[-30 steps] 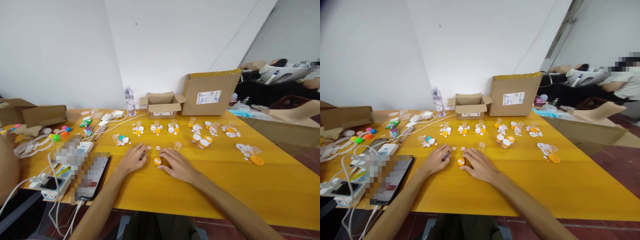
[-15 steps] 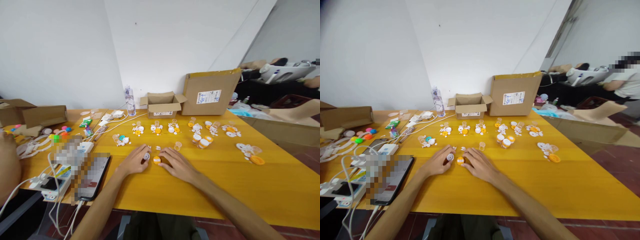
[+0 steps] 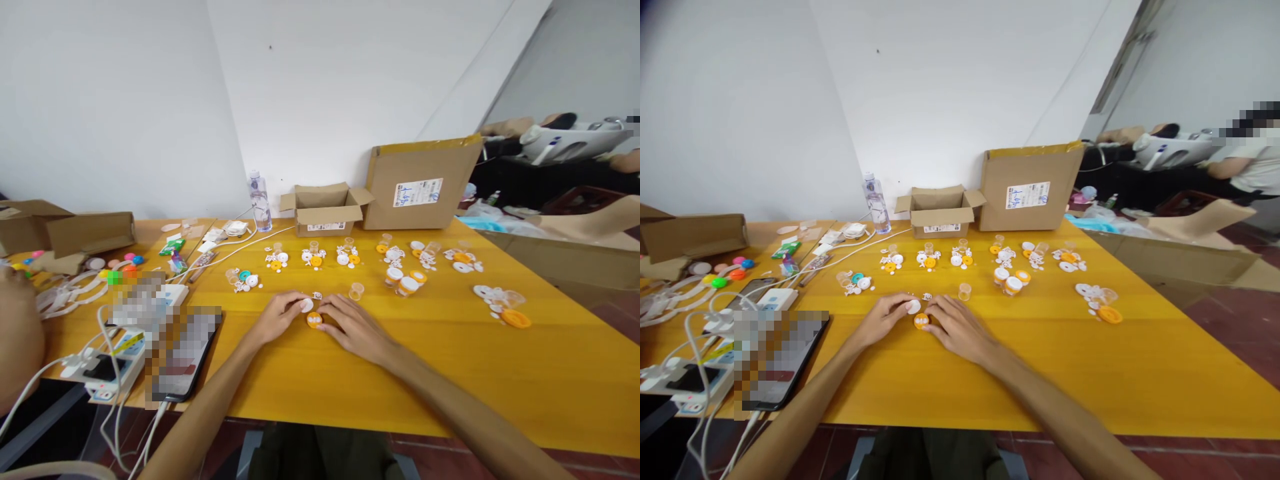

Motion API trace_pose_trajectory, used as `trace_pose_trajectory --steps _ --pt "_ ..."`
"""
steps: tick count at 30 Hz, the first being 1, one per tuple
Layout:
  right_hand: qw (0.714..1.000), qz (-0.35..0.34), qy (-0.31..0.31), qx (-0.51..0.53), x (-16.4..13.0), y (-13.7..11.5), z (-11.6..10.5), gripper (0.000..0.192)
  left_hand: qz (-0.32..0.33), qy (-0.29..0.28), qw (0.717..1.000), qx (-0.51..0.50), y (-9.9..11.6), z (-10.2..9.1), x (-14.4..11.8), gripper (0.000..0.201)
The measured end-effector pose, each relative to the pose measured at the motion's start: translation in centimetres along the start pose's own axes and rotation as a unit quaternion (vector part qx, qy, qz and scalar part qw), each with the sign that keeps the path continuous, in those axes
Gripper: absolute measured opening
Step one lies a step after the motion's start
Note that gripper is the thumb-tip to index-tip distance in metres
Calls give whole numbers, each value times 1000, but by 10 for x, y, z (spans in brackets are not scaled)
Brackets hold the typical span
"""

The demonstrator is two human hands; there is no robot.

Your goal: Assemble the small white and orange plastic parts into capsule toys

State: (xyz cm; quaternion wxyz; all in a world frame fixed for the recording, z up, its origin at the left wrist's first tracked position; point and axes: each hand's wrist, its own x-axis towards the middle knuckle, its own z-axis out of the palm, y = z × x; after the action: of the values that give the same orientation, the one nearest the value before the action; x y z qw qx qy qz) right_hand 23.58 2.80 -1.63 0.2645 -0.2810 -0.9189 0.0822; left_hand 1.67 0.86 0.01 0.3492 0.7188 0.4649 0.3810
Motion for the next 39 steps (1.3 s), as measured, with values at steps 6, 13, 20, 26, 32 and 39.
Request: trace_pose_trajectory --steps 6,13,20,26,32,39 --pt "1000 3 0 15 1 0 0 14 -53 23 997 -58 -5 0 3 43" --pt "998 26 4 50 1 0 0 15 -63 29 993 -95 -5 2 4 41" --pt "996 39 34 71 1 2 2 22 -83 52 988 -122 3 1 4 45" --pt "995 48 23 87 0 2 1 20 -92 55 986 -130 6 1 4 49" --pt "990 59 -19 127 -1 3 2 22 -92 47 980 -173 7 3 5 53" --pt "988 60 -18 142 -1 4 3 21 -82 49 979 -181 5 7 5 53"
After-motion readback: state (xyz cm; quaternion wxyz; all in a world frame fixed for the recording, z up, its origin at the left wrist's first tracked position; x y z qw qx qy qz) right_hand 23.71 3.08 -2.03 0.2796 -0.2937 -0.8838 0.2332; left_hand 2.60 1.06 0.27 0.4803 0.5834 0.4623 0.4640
